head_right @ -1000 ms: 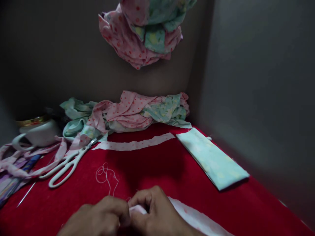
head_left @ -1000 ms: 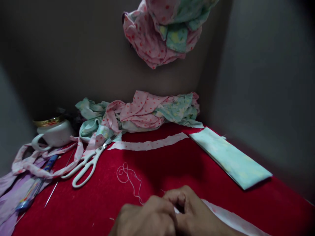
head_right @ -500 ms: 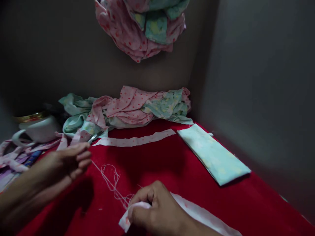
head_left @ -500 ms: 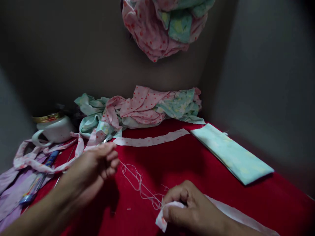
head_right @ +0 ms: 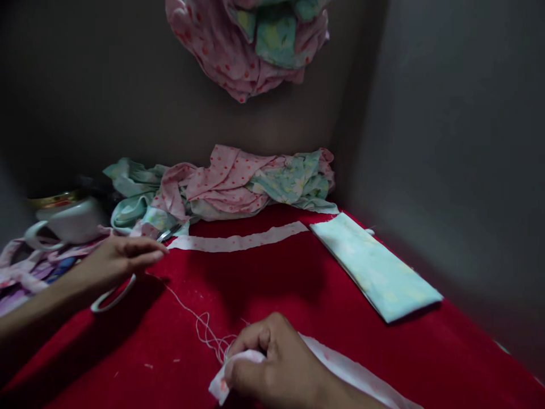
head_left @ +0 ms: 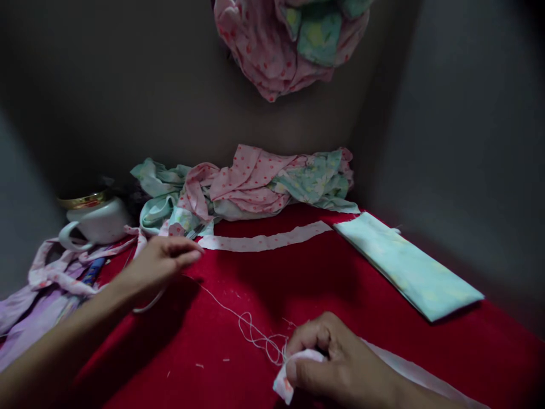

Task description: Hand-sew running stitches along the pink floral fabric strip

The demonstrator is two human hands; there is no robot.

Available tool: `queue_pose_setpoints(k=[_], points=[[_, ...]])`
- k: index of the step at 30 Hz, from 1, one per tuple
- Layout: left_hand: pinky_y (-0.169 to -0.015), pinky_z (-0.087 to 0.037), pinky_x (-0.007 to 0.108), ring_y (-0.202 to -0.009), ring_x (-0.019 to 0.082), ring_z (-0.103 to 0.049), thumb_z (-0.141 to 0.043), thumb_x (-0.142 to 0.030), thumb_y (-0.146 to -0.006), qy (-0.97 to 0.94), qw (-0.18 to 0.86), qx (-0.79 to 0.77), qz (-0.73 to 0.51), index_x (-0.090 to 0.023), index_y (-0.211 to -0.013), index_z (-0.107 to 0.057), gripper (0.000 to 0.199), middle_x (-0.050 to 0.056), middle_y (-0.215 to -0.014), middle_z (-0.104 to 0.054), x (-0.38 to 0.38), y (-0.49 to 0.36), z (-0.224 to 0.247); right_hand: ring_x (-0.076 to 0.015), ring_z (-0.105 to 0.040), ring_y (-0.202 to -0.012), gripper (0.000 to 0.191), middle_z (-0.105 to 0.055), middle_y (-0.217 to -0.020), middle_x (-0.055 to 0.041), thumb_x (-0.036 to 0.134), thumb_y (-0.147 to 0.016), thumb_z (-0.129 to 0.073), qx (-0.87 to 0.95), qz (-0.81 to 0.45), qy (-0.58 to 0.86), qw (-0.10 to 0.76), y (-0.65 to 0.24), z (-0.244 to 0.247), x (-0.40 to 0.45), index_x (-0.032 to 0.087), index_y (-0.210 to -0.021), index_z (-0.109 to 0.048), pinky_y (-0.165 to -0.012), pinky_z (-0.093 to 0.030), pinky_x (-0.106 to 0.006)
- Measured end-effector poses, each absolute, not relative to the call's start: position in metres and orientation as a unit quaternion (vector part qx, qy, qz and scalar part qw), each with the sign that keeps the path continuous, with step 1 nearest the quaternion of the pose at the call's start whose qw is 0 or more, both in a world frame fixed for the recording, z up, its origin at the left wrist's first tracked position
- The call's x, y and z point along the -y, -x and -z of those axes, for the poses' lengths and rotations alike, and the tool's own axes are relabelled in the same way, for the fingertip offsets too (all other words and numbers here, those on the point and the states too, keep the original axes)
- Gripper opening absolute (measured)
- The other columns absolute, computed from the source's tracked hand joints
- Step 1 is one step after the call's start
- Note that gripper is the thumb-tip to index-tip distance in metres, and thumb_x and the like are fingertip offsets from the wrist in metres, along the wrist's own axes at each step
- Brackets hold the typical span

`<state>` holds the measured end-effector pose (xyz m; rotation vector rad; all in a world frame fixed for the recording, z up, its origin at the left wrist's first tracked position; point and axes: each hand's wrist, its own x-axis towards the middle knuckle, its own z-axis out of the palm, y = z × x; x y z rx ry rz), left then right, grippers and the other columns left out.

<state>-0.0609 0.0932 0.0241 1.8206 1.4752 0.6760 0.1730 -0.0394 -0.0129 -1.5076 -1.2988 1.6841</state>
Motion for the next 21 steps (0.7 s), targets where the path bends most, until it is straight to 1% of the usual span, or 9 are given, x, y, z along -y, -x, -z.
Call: queue_pose_setpoints(k=[2,4,6,8,11,14,15,18,21], points=[[-0.051,-0.039,0.022,-0.055,0.014,-0.053,-0.064,-0.034,-0.065,-0.715,0.417,-0.521,-0.205,-0.014,-0.069,-0.068,0.021,0.000,-0.058,-0.061,-0.069,0.037,-0.016,-0.0074,-0.037,-0.041,0.013,-0.046,-0.042,0.0038,0.016,-0.061,-0.057,0.485,-0.620,0.557,0.265,-0.174,0.013,0.039,0.012,-0.055,-0.067,-0.039,-0.025,-0.019],[-0.053,-0.039,0.022,-0.057,0.014,-0.052,-0.057,-0.033,-0.072,-0.709,0.555,-0.421,-0.109,-0.013,-0.079,-0.067,0.023,0.001,-0.063,-0.061,-0.044,0.017,-0.011,-0.0071,-0.037,-0.041,0.013,-0.046,-0.042,0.0040,0.016,-0.061,-0.056,0.488,-0.620,0.554,0.267,-0.174,0.014,0.039,0.012,-0.056,-0.067,-0.039,-0.024,-0.019],[-0.050,-0.033,0.020,-0.054,0.011,-0.042,-0.051,-0.029,-0.079,-0.729,0.580,-0.362,-0.043,-0.014,-0.074,-0.063,0.021,-0.003,-0.058,-0.051,-0.024,0.005,-0.007,-0.0069,-0.036,-0.041,0.013,-0.045,-0.042,0.0042,0.016,-0.060,-0.055,0.482,-0.628,0.549,0.268,-0.174,0.013,0.039,0.011,-0.056,-0.067,-0.038,-0.023,-0.018],[-0.046,-0.026,0.020,-0.050,0.010,-0.032,-0.047,-0.028,-0.081,-0.750,0.556,-0.359,-0.016,-0.015,-0.061,-0.054,0.025,-0.005,-0.053,-0.038,-0.013,0.001,-0.004,-0.0068,-0.036,-0.041,0.012,-0.046,-0.041,0.0043,0.016,-0.060,-0.057,0.473,-0.636,0.546,0.273,-0.173,0.012,0.039,0.011,-0.055,-0.067,-0.039,-0.024,-0.018],[-0.042,-0.022,0.021,-0.048,0.010,-0.027,-0.043,-0.033,-0.081,-0.775,0.486,-0.401,-0.053,-0.018,-0.054,-0.036,0.032,-0.006,-0.051,-0.028,-0.018,0.004,-0.004,-0.0066,-0.037,-0.040,0.013,-0.047,-0.041,0.0041,0.015,-0.060,-0.056,0.468,-0.641,0.542,0.275,-0.172,0.010,0.040,0.012,-0.054,-0.066,-0.038,-0.025,-0.017],[-0.042,-0.023,0.021,-0.045,0.010,-0.030,-0.041,-0.037,-0.082,-0.811,0.300,-0.473,-0.168,-0.020,-0.052,-0.028,0.036,-0.006,-0.049,-0.027,-0.041,0.018,-0.011,-0.0066,-0.039,-0.040,0.015,-0.049,-0.041,0.0036,0.015,-0.061,-0.054,0.470,-0.643,0.540,0.273,-0.172,0.010,0.041,0.012,-0.054,-0.068,-0.038,-0.025,-0.017],[-0.044,-0.024,0.022,-0.045,0.010,-0.031,-0.041,-0.036,-0.081,-0.806,0.228,-0.504,-0.211,-0.020,-0.052,-0.028,0.036,-0.006,-0.049,-0.027,-0.052,0.025,-0.015,-0.0067,-0.040,-0.040,0.015,-0.049,-0.041,0.0036,0.015,-0.062,-0.055,0.470,-0.642,0.541,0.272,-0.172,0.011,0.041,0.012,-0.056,-0.069,-0.038,-0.026,-0.017],[-0.048,-0.021,0.026,-0.048,0.012,-0.033,-0.042,-0.031,-0.081,-0.757,0.097,-0.576,-0.293,-0.020,-0.051,-0.030,0.035,-0.005,-0.049,-0.028,-0.088,0.058,-0.024,-0.0063,-0.040,-0.039,0.015,-0.048,-0.041,0.0040,0.017,-0.062,-0.057,0.474,-0.632,0.551,0.267,-0.173,0.012,0.040,0.012,-0.059,-0.071,-0.038,-0.025,-0.017],[-0.049,-0.011,0.030,-0.044,0.012,-0.031,-0.047,-0.027,-0.078,-0.702,0.012,-0.632,-0.328,-0.021,-0.050,-0.038,0.030,-0.006,-0.043,-0.025,-0.116,0.094,-0.029,-0.0058,-0.038,-0.039,0.015,-0.048,-0.041,0.0045,0.016,-0.063,-0.057,0.479,-0.625,0.556,0.265,-0.173,0.012,0.040,0.012,-0.059,-0.071,-0.038,-0.025,-0.017]])
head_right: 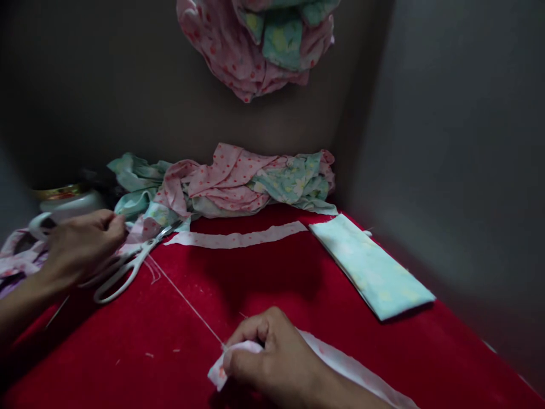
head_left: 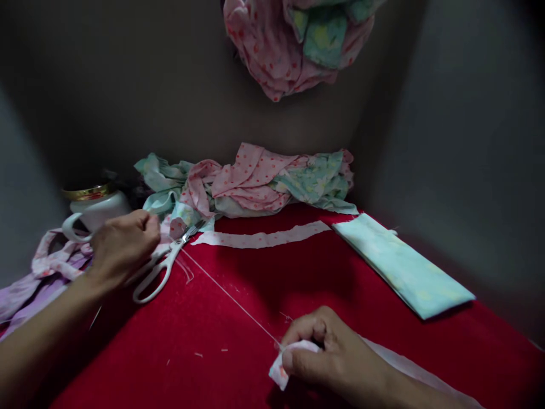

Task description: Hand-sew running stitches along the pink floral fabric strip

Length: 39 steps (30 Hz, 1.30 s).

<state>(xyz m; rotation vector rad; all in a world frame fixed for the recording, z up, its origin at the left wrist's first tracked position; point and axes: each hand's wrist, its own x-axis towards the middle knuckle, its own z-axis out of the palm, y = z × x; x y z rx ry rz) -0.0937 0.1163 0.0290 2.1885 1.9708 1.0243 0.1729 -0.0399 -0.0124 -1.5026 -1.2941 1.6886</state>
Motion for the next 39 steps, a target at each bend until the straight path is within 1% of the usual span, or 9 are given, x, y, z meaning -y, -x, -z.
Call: queue_pose_setpoints(k=[4,10,12,15,18,28,31,35,39], points=[[-0.050,-0.009,0.030,-0.042,0.007,-0.034,-0.047,-0.020,-0.075,-0.710,0.052,-0.633,-0.304,-0.015,-0.051,-0.047,0.025,-0.008,-0.038,-0.023,-0.126,0.106,-0.031,-0.0054,-0.037,-0.039,0.014,-0.046,-0.041,0.0053,0.016,-0.062,-0.057,0.484,-0.625,0.553,0.266,-0.172,0.011,0.040,0.012,-0.057,-0.069,-0.038,-0.024,-0.016],[-0.055,-0.039,0.021,-0.059,0.012,-0.057,-0.053,-0.029,-0.077,-0.788,0.324,-0.492,-0.182,-0.013,-0.082,-0.068,0.022,-0.001,-0.063,-0.065,-0.066,0.033,-0.015,-0.0056,-0.037,-0.039,0.015,-0.045,-0.041,0.0050,0.016,-0.064,-0.055,0.485,-0.629,0.543,0.271,-0.172,0.013,0.041,0.012,-0.055,-0.066,-0.039,-0.025,-0.017],[-0.053,-0.038,0.020,-0.059,0.013,-0.054,-0.049,-0.031,-0.081,-0.783,0.465,-0.399,-0.110,-0.013,-0.090,-0.065,0.026,0.000,-0.068,-0.063,-0.039,0.013,-0.005,-0.0054,-0.036,-0.040,0.015,-0.044,-0.041,0.0054,0.016,-0.063,-0.054,0.489,-0.628,0.539,0.275,-0.173,0.013,0.041,0.012,-0.055,-0.066,-0.039,-0.024,-0.017],[-0.042,-0.024,0.019,-0.046,0.008,-0.030,-0.042,-0.039,-0.086,-0.753,0.546,-0.366,-0.041,-0.016,-0.058,-0.046,0.036,-0.006,-0.050,-0.035,-0.016,0.002,0.004,-0.0057,-0.036,-0.041,0.015,-0.044,-0.042,0.0050,0.016,-0.064,-0.055,0.494,-0.624,0.538,0.278,-0.173,0.012,0.041,0.011,-0.057,-0.068,-0.039,-0.024,-0.017],[-0.038,-0.016,0.021,-0.043,0.008,-0.020,-0.042,-0.043,-0.084,-0.737,0.538,-0.401,-0.082,-0.020,-0.052,-0.028,0.042,-0.008,-0.047,-0.022,-0.018,0.005,0.003,-0.0060,-0.038,-0.041,0.017,-0.046,-0.043,0.0042,0.016,-0.064,-0.055,0.502,-0.615,0.542,0.276,-0.173,0.010,0.041,0.010,-0.060,-0.070,-0.040,-0.025,-0.017],[-0.043,-0.017,0.021,-0.045,0.008,-0.017,-0.046,-0.043,-0.078,-0.736,0.427,-0.473,-0.227,-0.021,-0.051,-0.022,0.043,-0.008,-0.049,-0.018,-0.051,0.021,-0.024,-0.0065,-0.038,-0.041,0.018,-0.049,-0.044,0.0032,0.020,-0.066,-0.058,0.498,-0.614,0.552,0.265,-0.172,0.012,0.041,0.011,-0.067,-0.073,-0.041,-0.026,-0.018],[-0.044,-0.023,0.020,-0.045,0.008,-0.028,-0.049,-0.044,-0.079,-0.721,0.444,-0.478,-0.232,-0.019,-0.055,-0.035,0.037,-0.008,-0.049,-0.031,-0.041,0.020,-0.023,-0.0073,-0.039,-0.045,0.018,-0.052,-0.047,0.0018,0.022,-0.066,-0.059,0.512,-0.598,0.555,0.269,-0.172,0.011,0.041,0.010,-0.066,-0.073,-0.043,-0.026,-0.018],[-0.044,-0.028,0.020,-0.050,0.012,-0.044,-0.056,-0.036,-0.076,-0.710,0.527,-0.461,-0.074,-0.016,-0.068,-0.058,0.022,-0.002,-0.056,-0.052,-0.013,0.010,-0.018,-0.0103,-0.046,-0.054,0.018,-0.059,-0.055,-0.0006,0.023,-0.067,-0.060,0.522,-0.585,0.544,0.301,-0.171,0.013,0.043,0.012,-0.067,-0.074,-0.050,-0.033,-0.019],[-0.046,-0.028,0.020,-0.055,0.013,-0.047,-0.051,-0.029,-0.078,-0.771,0.460,-0.440,-0.014,-0.014,-0.065,-0.063,0.023,0.000,-0.057,-0.054,0.004,0.003,-0.013,-0.0110,-0.049,-0.056,0.014,-0.058,-0.056,0.0000,0.022,-0.067,-0.062,0.524,-0.578,0.545,0.308,-0.171,0.015,0.043,0.012,-0.065,-0.072,-0.051,-0.035,-0.020]])
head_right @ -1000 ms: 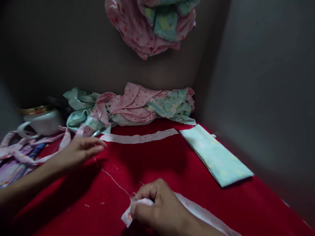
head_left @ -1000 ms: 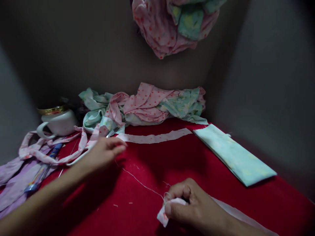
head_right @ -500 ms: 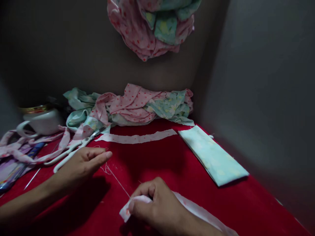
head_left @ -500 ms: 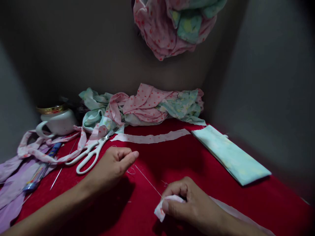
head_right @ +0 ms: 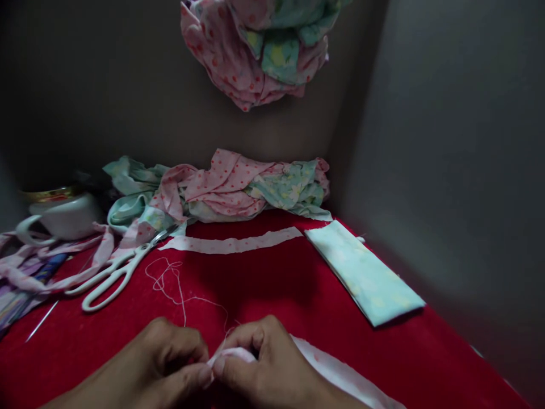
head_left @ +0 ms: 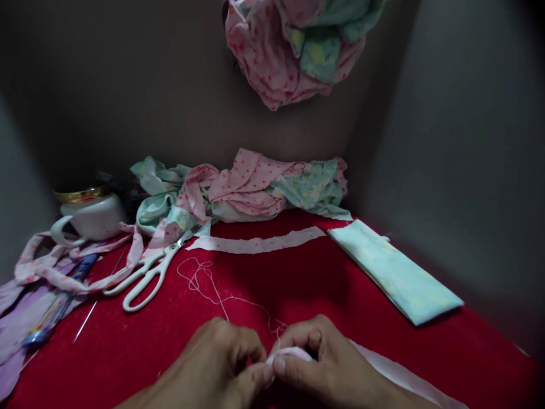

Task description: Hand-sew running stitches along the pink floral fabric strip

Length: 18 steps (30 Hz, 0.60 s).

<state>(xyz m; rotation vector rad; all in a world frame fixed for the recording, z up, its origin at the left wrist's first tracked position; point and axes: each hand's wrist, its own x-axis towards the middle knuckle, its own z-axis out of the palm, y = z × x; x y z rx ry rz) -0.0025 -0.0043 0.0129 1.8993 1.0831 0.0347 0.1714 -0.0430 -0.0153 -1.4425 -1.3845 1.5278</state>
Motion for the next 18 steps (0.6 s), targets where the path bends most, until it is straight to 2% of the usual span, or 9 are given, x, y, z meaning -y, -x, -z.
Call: queue_pose_setpoints(k=[3,7,13,18], points=[[-0.045,-0.027,0.020,-0.053,0.013,-0.046,-0.048,-0.027,-0.080,-0.788,0.438,-0.433,-0.008,-0.015,-0.063,-0.060,0.024,-0.001,-0.056,-0.053,0.002,0.004,-0.015,-0.0102,-0.045,-0.054,0.017,-0.054,-0.054,0.0010,0.028,-0.065,-0.066,0.529,-0.569,0.549,0.307,-0.174,0.016,0.042,0.011,-0.067,-0.069,-0.048,-0.032,-0.019],[-0.045,-0.025,0.020,-0.052,0.012,-0.045,-0.048,-0.028,-0.081,-0.802,0.410,-0.434,0.005,-0.015,-0.063,-0.057,0.024,-0.001,-0.056,-0.052,-0.003,0.007,-0.022,-0.0090,-0.040,-0.049,0.029,-0.049,-0.052,0.0010,0.036,-0.073,-0.059,0.546,-0.570,0.526,0.318,-0.179,0.019,0.041,0.008,-0.069,-0.068,-0.046,-0.028,-0.020],[-0.043,-0.022,0.021,-0.050,0.012,-0.038,-0.048,-0.032,-0.079,-0.786,0.433,-0.441,0.034,-0.017,-0.062,-0.052,0.023,-0.003,-0.054,-0.044,-0.005,0.007,-0.021,-0.0106,-0.047,-0.055,0.017,-0.057,-0.060,-0.0010,0.024,-0.074,-0.059,0.561,-0.529,0.561,0.300,-0.181,0.022,0.044,0.012,-0.078,-0.070,-0.048,-0.032,-0.020],[-0.043,-0.021,0.021,-0.051,0.011,-0.034,-0.046,-0.036,-0.080,-0.758,0.492,-0.427,0.034,-0.017,-0.061,-0.047,0.026,-0.003,-0.055,-0.041,-0.007,0.006,-0.017,-0.0085,-0.042,-0.049,0.012,-0.051,-0.054,0.0025,0.018,-0.072,-0.057,0.548,-0.541,0.574,0.278,-0.180,0.021,0.042,0.013,-0.074,-0.068,-0.043,-0.028,-0.019]])
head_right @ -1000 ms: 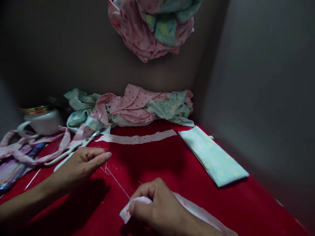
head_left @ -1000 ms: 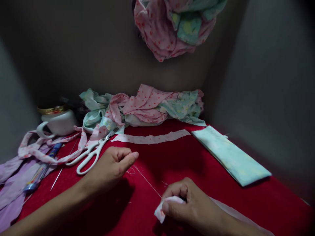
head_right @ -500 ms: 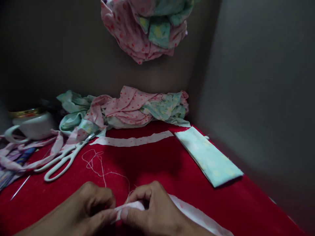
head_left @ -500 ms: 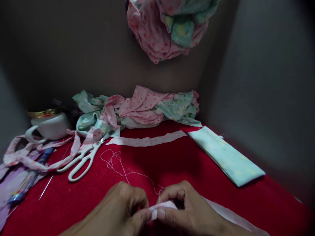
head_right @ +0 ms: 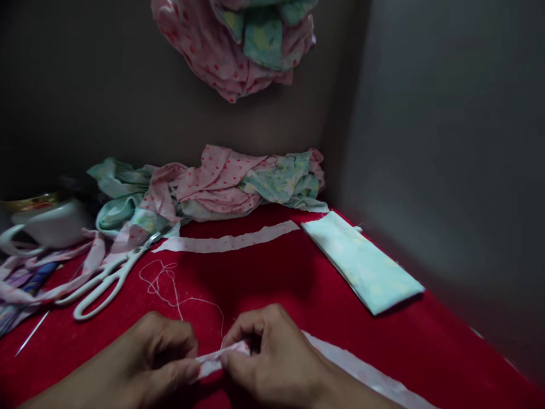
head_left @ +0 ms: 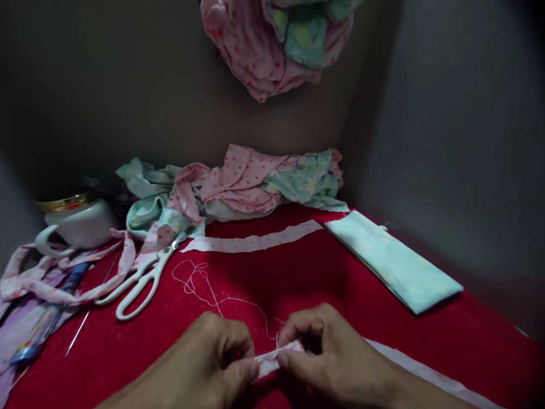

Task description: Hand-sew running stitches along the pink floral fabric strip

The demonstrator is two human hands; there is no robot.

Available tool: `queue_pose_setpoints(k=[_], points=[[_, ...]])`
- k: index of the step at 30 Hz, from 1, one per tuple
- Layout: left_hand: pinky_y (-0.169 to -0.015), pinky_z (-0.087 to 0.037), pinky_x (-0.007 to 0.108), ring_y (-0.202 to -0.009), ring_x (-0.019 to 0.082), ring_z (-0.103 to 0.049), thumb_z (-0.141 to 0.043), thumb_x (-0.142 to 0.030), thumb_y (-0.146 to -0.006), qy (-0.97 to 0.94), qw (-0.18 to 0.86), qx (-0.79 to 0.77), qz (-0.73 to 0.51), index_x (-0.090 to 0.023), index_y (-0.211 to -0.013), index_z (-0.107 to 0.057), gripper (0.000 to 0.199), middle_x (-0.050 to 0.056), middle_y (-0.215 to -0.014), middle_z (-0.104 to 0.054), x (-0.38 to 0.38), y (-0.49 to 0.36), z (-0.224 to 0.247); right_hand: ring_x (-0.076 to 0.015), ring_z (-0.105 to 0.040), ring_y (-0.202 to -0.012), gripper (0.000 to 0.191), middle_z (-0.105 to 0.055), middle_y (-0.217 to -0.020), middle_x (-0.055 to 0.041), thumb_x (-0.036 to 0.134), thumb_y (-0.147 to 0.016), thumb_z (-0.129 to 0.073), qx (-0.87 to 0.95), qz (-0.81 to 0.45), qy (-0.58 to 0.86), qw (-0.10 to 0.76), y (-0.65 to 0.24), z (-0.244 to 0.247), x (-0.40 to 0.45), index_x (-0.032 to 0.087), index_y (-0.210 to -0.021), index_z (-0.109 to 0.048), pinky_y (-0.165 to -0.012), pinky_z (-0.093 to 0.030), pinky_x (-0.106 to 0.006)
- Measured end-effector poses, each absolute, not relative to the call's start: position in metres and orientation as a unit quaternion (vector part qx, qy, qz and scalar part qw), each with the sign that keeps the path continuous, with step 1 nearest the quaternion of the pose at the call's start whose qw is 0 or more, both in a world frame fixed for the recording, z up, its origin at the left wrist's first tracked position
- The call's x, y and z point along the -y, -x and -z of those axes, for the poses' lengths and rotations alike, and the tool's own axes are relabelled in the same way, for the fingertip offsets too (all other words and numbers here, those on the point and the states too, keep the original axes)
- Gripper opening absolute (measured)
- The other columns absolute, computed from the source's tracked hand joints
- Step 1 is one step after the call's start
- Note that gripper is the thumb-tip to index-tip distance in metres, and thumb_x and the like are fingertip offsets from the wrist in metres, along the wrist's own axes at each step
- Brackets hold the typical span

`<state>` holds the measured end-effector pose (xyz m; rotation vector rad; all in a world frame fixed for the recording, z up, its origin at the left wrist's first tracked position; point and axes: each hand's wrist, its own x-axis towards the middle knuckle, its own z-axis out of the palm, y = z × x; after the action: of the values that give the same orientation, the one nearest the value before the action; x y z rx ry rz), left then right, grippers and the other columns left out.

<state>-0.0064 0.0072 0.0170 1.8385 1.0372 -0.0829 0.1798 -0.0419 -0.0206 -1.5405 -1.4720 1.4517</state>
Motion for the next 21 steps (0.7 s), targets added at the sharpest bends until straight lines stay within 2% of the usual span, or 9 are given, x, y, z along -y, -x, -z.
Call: queue_pose_setpoints(k=[4,10,17,19,21], points=[[-0.042,-0.021,0.021,-0.050,0.011,-0.032,-0.047,-0.035,-0.080,-0.752,0.514,-0.412,0.035,-0.017,-0.059,-0.045,0.028,-0.004,-0.053,-0.038,-0.008,0.005,-0.019,-0.0078,-0.039,-0.048,0.013,-0.048,-0.053,0.0032,0.017,-0.071,-0.056,0.536,-0.535,0.594,0.271,-0.179,0.020,0.042,0.012,-0.073,-0.069,-0.042,-0.026,-0.019],[-0.045,-0.023,0.021,-0.052,0.011,-0.035,-0.048,-0.034,-0.081,-0.764,0.498,-0.410,0.003,-0.015,-0.062,-0.051,0.027,-0.004,-0.054,-0.040,-0.005,0.006,-0.017,-0.0084,-0.038,-0.049,0.017,-0.049,-0.051,0.0020,0.023,-0.073,-0.060,0.537,-0.559,0.564,0.286,-0.181,0.017,0.041,0.012,-0.071,-0.073,-0.043,-0.026,-0.020],[-0.041,-0.020,0.020,-0.049,0.010,-0.031,-0.055,-0.045,-0.079,-0.692,0.593,-0.411,-0.007,-0.015,-0.062,-0.049,0.035,-0.005,-0.052,-0.038,-0.006,0.003,-0.001,-0.0080,-0.037,-0.051,0.012,-0.047,-0.051,0.0028,0.017,-0.068,-0.062,0.532,-0.555,0.568,0.294,-0.178,0.014,0.037,0.010,-0.065,-0.071,-0.044,-0.026,-0.019],[-0.043,-0.026,0.019,-0.051,0.011,-0.038,-0.054,-0.043,-0.080,-0.710,0.567,-0.417,-0.034,-0.015,-0.071,-0.055,0.029,-0.003,-0.056,-0.045,-0.006,0.003,-0.001,-0.0076,-0.036,-0.050,0.011,-0.048,-0.051,0.0030,0.017,-0.067,-0.061,0.510,-0.573,0.568,0.298,-0.177,0.015,0.037,0.010,-0.065,-0.070,-0.043,-0.025,-0.018],[-0.051,-0.037,0.020,-0.059,0.014,-0.048,-0.051,-0.037,-0.082,-0.748,0.505,-0.416,-0.108,-0.017,-0.088,-0.059,0.022,-0.001,-0.067,-0.056,-0.005,0.005,-0.003,-0.0072,-0.037,-0.049,0.010,-0.049,-0.051,0.0031,0.018,-0.067,-0.062,0.490,-0.590,0.566,0.301,-0.176,0.014,0.037,0.010,-0.064,-0.069,-0.043,-0.025,-0.018]])
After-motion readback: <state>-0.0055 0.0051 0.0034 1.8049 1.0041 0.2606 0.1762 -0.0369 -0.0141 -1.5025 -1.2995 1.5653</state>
